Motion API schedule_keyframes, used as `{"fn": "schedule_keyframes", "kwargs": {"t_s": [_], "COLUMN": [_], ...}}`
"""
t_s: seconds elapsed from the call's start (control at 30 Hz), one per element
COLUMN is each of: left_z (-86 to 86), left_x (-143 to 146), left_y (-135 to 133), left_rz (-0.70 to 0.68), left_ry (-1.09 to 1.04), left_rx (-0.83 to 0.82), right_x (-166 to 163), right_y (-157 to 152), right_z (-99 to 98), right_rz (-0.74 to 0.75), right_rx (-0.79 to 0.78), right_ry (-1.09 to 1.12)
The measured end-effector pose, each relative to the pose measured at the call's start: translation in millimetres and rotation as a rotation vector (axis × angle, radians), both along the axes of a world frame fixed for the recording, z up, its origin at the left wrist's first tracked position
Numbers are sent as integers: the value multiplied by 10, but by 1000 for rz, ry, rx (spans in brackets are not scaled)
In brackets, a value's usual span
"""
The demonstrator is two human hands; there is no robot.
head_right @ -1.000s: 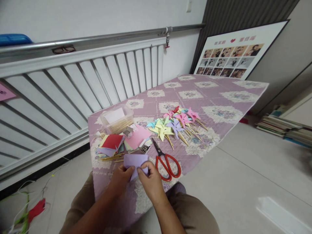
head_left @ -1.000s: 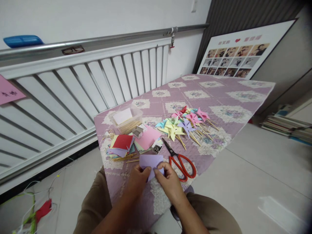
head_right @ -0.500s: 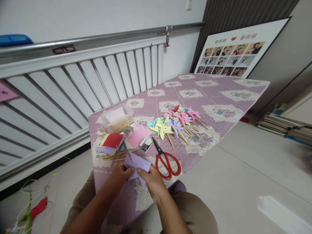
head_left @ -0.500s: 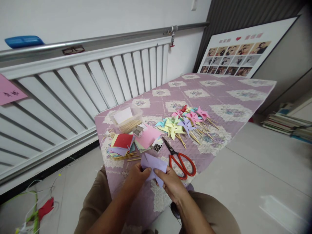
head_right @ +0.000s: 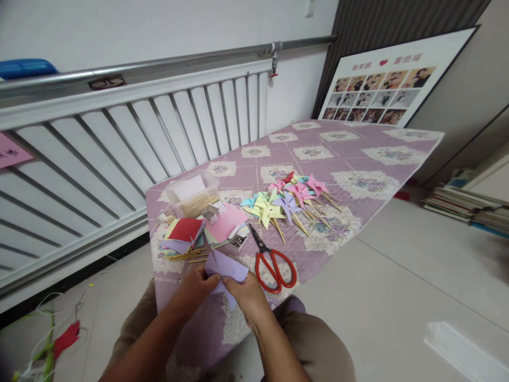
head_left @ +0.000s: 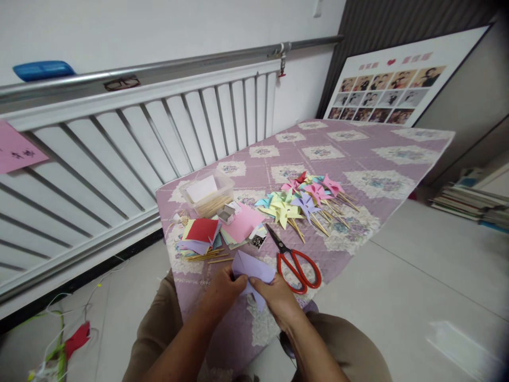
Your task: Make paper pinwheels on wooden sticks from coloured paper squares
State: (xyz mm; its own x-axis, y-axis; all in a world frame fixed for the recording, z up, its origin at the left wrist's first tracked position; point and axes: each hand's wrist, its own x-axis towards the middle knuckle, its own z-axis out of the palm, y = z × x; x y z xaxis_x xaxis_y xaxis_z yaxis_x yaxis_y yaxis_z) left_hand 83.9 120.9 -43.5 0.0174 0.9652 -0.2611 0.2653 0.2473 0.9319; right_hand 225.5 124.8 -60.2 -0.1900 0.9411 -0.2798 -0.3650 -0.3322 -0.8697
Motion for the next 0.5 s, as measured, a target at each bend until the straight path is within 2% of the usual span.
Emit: {"fn": "schedule_keyframes", "kwargs": {"t_s": [0.13,0.23,0.33,0.4,0.5], "left_z": [-5,22,69,77,18], "left_x": [11,39,54,46,39], "left_y": [18,33,42,37,3], "left_rz": [-1,-14,1,42,98], "left_ry": [73,32,-111,-281,-516], "left_rx": [11,10,-13,-37,-37], "right_x": [-11,-14,-14,-12,-11], "right_y": [-13,-23,-21,-10,16], "right_z": [65,128,149,125,58], "right_rz": [-57,-100,-142,-188,-250], "right_rx": [34,43,-1,-29,-50], "right_ry": [-66,-92,-38,1,39]}}
